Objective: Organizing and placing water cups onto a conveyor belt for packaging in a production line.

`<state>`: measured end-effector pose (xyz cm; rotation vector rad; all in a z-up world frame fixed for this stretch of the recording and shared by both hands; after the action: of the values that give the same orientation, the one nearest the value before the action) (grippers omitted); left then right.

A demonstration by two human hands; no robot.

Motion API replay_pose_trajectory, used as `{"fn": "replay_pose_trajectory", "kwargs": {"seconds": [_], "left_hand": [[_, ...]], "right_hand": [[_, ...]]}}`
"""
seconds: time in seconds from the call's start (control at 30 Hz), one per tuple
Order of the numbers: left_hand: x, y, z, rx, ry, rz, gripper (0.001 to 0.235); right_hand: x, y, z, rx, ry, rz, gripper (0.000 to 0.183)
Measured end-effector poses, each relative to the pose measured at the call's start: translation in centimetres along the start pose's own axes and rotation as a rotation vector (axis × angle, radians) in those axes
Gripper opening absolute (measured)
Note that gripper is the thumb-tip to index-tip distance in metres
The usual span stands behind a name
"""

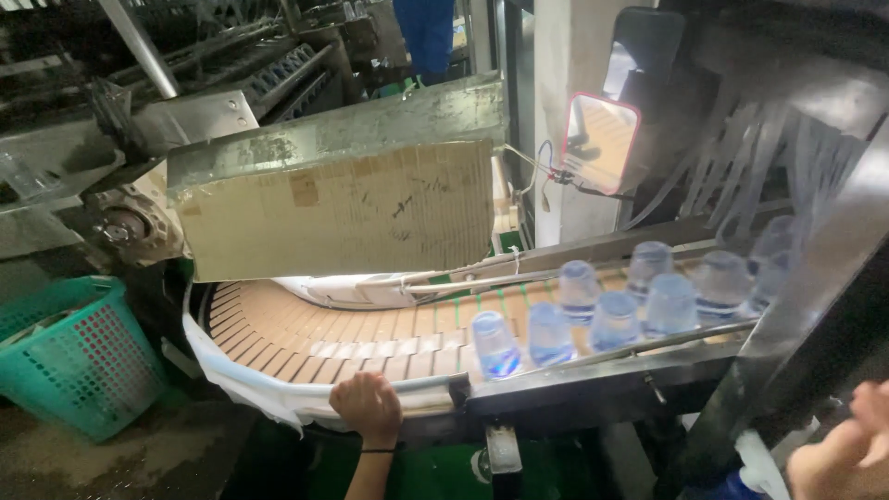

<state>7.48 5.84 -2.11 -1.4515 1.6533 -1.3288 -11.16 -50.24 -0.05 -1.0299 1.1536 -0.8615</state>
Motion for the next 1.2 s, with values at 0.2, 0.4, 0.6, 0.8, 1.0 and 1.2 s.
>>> {"fn": "replay_pose_trajectory", "kwargs": {"seconds": [0.2,0.4,0.6,0.8,1.0,1.2], "left_hand": [[-0.2,-0.3,-1.0,-0.115,0.065,0.100,0.027],[-1.3,-1.9,-2.7,-0.540,0.286,0.023,0.032],[-10.4,-4.1,-3.7,-0.665,0.384,-0.162,0.042],[-23.3,-8.0,-2.9,-0.869,-0.028,-0.584,0.058],[-26.7,-8.8,2.0,-0.738,-0.189,-0.542,0.069],[-17.2,-10.0,2.3,-1.024,0.119,-0.598,0.059]], "right_hand": [[-13.9,-1.6,15.2,-1.085,-0.009,-0.422,0.047],[-10.1,-7.3,20.4,-1.512,0.780,0.194,0.052],[0.0,-2.2,23.2,-1.150,0.587,0.244,0.058],[-3.6,-2.6,24.2,-1.363,0.473,0.211,0.050],[-3.0,-2.2,24.5,-1.347,0.603,0.121,0.051],[-4.0,-2.7,23.9,-1.354,0.476,0.176,0.047]]}}
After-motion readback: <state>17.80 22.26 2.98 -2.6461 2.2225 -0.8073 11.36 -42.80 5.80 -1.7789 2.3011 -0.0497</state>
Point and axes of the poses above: each hand's wrist, its own y-axis away from the middle knuckle, its own z-axis out of the palm, x = y × z, the point moved 6 cm from there along -y, towards the middle knuckle, and after that the axes turned 8 degrees about -x, right-handed, at the moved point
